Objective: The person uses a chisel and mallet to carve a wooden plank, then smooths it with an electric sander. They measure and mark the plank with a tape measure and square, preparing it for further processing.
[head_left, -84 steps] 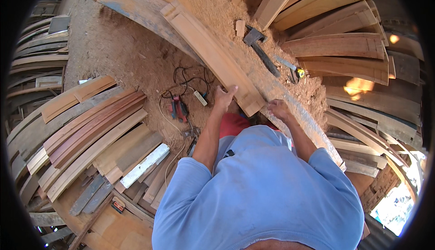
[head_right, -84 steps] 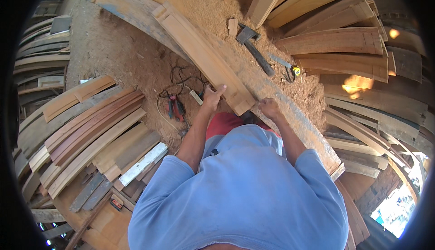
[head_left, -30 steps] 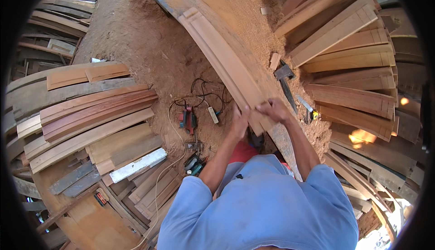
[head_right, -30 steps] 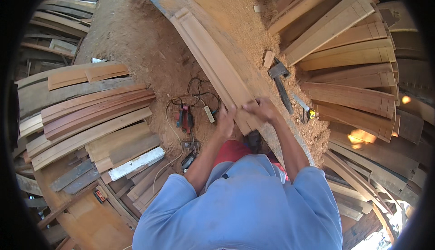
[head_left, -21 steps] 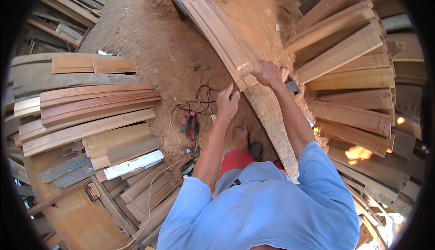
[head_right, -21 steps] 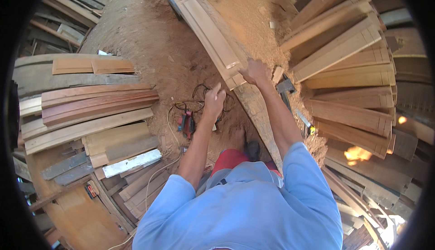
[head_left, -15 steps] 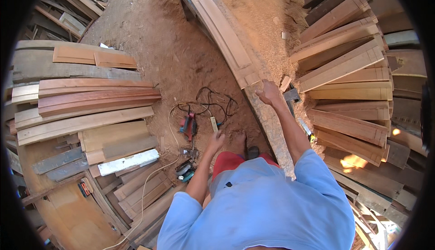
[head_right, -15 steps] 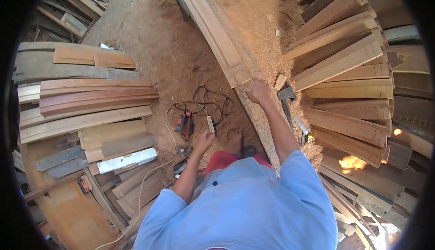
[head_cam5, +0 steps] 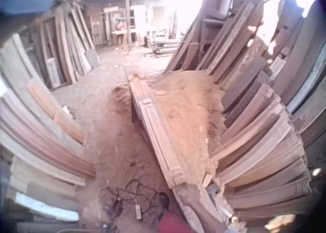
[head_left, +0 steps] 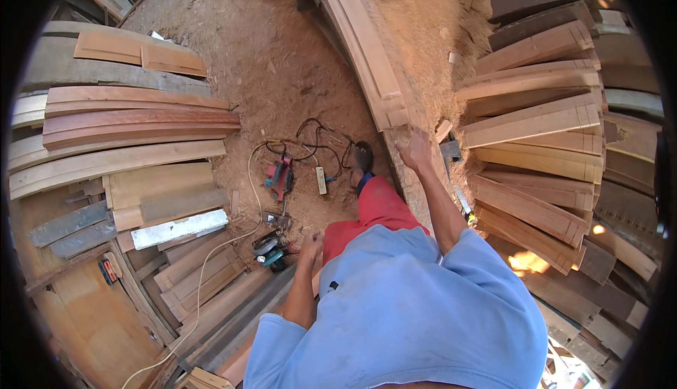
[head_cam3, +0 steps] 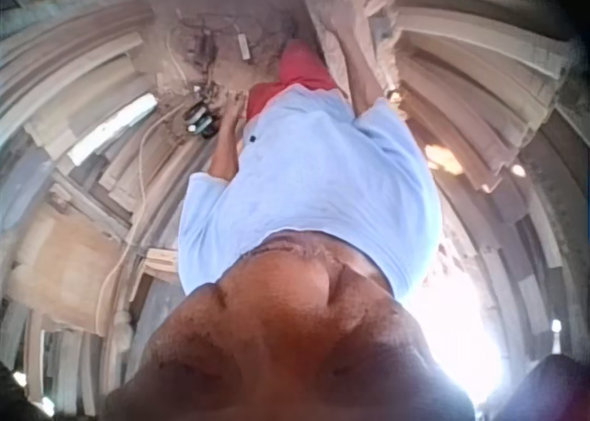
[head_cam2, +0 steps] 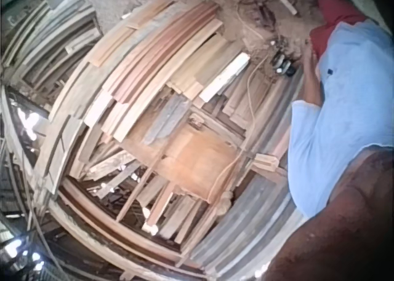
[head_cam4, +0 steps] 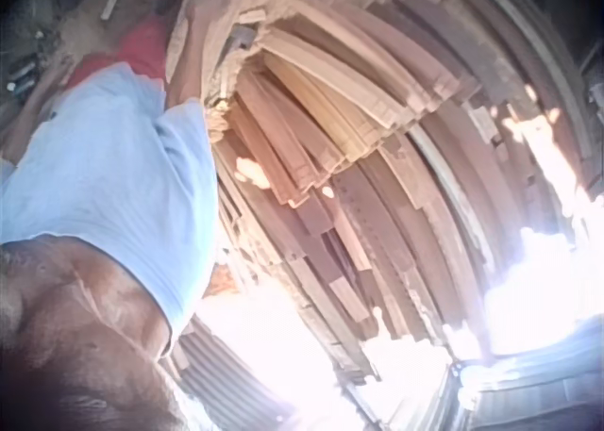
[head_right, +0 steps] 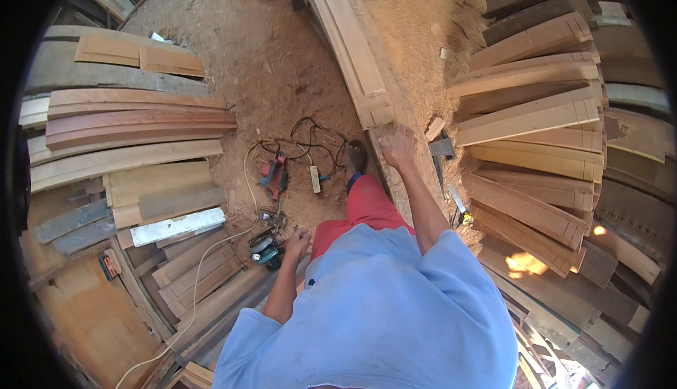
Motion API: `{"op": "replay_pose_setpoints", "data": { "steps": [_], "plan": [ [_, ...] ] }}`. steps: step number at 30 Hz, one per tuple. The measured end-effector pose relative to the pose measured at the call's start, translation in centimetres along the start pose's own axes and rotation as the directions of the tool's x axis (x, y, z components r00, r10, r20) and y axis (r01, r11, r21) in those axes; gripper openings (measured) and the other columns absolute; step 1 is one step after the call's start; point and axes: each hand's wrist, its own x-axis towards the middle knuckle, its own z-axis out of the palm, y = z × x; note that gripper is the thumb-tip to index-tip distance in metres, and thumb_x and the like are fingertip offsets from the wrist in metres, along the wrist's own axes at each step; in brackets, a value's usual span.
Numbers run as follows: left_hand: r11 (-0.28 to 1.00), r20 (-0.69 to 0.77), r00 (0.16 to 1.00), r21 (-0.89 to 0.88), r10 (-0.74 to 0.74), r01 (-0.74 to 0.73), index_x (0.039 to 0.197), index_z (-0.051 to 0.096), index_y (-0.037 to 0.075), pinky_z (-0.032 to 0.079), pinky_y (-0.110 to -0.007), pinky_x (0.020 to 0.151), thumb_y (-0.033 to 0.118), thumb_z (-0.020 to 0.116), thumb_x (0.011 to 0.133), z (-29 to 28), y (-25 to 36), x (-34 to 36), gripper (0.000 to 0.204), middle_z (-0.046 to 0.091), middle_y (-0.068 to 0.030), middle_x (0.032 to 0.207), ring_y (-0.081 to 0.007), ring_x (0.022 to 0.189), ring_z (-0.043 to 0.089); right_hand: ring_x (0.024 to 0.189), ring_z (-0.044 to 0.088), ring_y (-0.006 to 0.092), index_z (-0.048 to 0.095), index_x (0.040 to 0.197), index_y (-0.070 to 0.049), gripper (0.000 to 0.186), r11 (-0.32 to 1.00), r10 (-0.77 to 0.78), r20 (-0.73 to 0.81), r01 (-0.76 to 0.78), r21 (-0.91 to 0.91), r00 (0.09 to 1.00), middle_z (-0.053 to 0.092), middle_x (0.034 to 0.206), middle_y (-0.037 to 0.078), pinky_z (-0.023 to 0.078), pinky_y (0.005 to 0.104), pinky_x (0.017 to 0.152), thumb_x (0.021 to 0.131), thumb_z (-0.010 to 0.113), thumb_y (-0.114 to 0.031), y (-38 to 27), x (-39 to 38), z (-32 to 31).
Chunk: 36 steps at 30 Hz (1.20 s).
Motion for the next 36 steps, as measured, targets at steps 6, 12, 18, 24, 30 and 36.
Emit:
{"op": "replay_pose_setpoints", "data": {
  "steps": [6, 12, 18, 24, 30, 36],
  "plan": [
    [0.931, 0.016, 0.932, -0.050, 0.362, -0.361, 0.140, 0.052, -0.003, 0.052, -0.039, 0.097, 0.036, 0.071, 0.093, 3.9, 17.6, 4.6, 0.065, 0.067, -0.0214, 0.122, -0.0279, 0.113, 0.066, 0.129, 0.053, 0.0452, 0.052, 0.137, 0.008, 0.073, 0.993, 0.107, 0.017, -0.108, 0.047, 0.994, 0.056, 0.135, 0.031, 0.042, 0.0476, 0.109, 0.085, 0.075, -0.038, -1.5, 5.3, -1.5],
    [0.906, 0.050, 0.914, -0.164, 0.403, -0.391, 0.146, 0.040, -0.010, 0.053, -0.037, 0.095, 0.035, 0.071, 0.093, 7.5, 34.5, 10.6, 0.076, 0.065, -0.0272, 0.125, -0.0292, 0.114, 0.066, 0.114, 0.062, 0.0452, 0.058, 0.128, 0.008, 0.062, 0.973, 0.033, 0.096, -0.054, 0.223, 0.995, 0.065, 0.119, 0.030, 0.048, 0.0496, 0.099, 0.086, 0.074, -0.034, -0.9, 7.5, -1.1],
    [0.891, 0.085, 0.962, -0.405, 0.261, -0.206, 0.109, 0.057, -0.010, 0.053, -0.034, 0.066, 0.028, 0.070, 0.095, 8.8, 38.8, 13.5, 0.042, 0.065, -0.0082, 0.087, -0.0171, 0.073, 0.059, 0.107, 0.063, 0.0470, 0.061, 0.127, 0.003, 0.054, 0.996, -0.003, 0.176, -0.013, 0.089, 0.984, 0.065, 0.111, 0.032, 0.050, 0.0520, 0.094, 0.087, 0.072, -0.031, -1.6, 6.9, -1.7],
    [0.938, 0.000, 0.939, 0.041, 0.344, -0.344, 0.118, 0.054, -0.008, 0.057, -0.039, 0.077, 0.034, 0.079, 0.084, 4.5, 43.0, 8.4, 0.059, 0.071, -0.0206, 0.103, -0.0256, 0.091, 0.070, 0.104, 0.063, 0.0451, 0.062, 0.129, 0.005, 0.053, 0.968, -0.136, 0.231, 0.080, 0.238, 0.963, 0.067, 0.104, 0.028, 0.050, 0.0518, 0.092, 0.089, 0.067, -0.030, -2.0, 6.3, -3.7],
    [0.874, -0.049, 0.937, 0.380, 0.346, -0.303, 0.130, 0.045, -0.007, 0.051, -0.050, 0.096, 0.038, 0.081, 0.076, 8.7, 48.7, 6.1, 0.080, 0.067, -0.0329, 0.116, -0.0479, 0.111, 0.065, 0.107, 0.067, 0.0417, 0.062, 0.132, 0.004, 0.048, 0.778, -0.125, 0.256, -0.065, 0.624, 0.959, 0.068, 0.115, 0.031, 0.053, 0.0444, 0.095, 0.092, 0.061, -0.022, -1.1, 7.8, -3.2],
    [0.858, -0.005, 0.905, 0.320, 0.426, -0.403, 0.129, 0.044, -0.008, 0.053, -0.046, 0.093, 0.032, 0.080, 0.078, 9.0, 47.2, 7.9, 0.074, 0.067, -0.0308, 0.114, -0.0427, 0.109, 0.068, 0.096, 0.071, 0.0263, 0.065, 0.124, 0.007, 0.046, 0.664, -0.016, 0.315, -0.226, 0.713, 0.949, 0.073, 0.105, 0.020, 0.055, 0.0387, 0.086, 0.093, 0.069, -0.028, -0.2, 9.1, -2.7]
  ]
}}
